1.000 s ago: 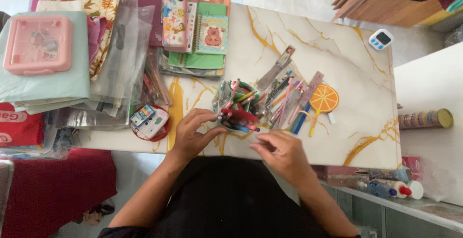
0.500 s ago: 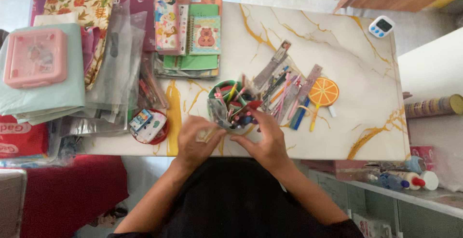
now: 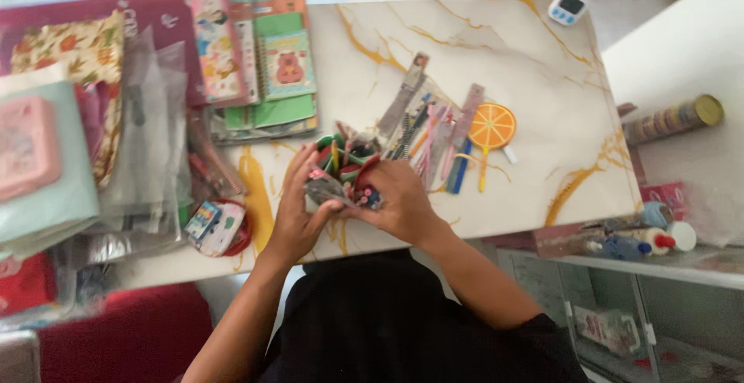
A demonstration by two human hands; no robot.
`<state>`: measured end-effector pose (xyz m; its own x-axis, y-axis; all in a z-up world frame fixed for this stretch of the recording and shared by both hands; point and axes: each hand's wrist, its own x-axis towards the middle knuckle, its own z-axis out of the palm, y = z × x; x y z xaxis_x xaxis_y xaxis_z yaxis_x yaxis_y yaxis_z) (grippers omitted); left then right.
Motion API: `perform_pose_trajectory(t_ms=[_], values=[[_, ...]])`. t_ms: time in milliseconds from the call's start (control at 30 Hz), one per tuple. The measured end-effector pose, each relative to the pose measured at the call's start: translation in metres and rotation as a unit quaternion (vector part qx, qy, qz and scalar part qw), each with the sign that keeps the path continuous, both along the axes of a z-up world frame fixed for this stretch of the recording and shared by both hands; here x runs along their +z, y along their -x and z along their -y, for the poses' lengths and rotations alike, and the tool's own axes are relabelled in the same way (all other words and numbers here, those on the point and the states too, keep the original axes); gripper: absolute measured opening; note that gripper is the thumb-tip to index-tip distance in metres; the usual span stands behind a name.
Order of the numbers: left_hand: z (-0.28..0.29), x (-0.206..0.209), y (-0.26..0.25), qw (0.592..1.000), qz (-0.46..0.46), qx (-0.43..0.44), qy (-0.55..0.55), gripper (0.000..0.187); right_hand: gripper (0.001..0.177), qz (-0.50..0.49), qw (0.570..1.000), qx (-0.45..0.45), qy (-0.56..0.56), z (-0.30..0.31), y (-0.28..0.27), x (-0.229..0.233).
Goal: The person organizes stationery items on a table and places them into a nearby cabinet. They handle small notebooks, plastic containers, and a pen holder, moving them from the table surface into the cabinet shelves. The person also sorts pens and markers from a holder onto the table.
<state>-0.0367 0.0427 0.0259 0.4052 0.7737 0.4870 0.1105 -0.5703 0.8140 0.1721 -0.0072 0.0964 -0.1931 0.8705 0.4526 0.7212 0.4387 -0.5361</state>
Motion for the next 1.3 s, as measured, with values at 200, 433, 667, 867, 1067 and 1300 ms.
perform_pose_trajectory(t_ms=[200,433,667,867,1067,1300], values=[[0.0,0.001,-0.001,1.0,-0.006,0.018,0.0,0.081,0.045,-0.052,0.998,0.023,-0.005,-0.004,-0.003,0.0],[-0.002,0.002,-0.002,1.0,-0.01,0.002,0.024,0.08,0.036,-0.136,0.982,0.093,0.094,-0.01,-0.021,0.006],[0.0,0.001,-0.001,1.0,0.007,0.008,0.017,0.082,0.029,-0.185,0.968,0.14,0.094,-0.016,-0.021,0.005],[0.002,-0.001,0.0,0.999,0.007,0.022,0.037,0.077,0.022,-0.207,0.975,0.074,0.02,0.0,0.005,-0.003],[0.002,-0.005,0.001,0.998,0.021,0.016,0.049,0.074,0.03,-0.133,0.986,0.097,0.023,-0.004,0.001,0.001],[0.002,-0.005,0.002,0.998,0.013,0.015,0.06,0.073,0.025,-0.035,0.987,0.144,0.053,-0.004,-0.014,0.007]])
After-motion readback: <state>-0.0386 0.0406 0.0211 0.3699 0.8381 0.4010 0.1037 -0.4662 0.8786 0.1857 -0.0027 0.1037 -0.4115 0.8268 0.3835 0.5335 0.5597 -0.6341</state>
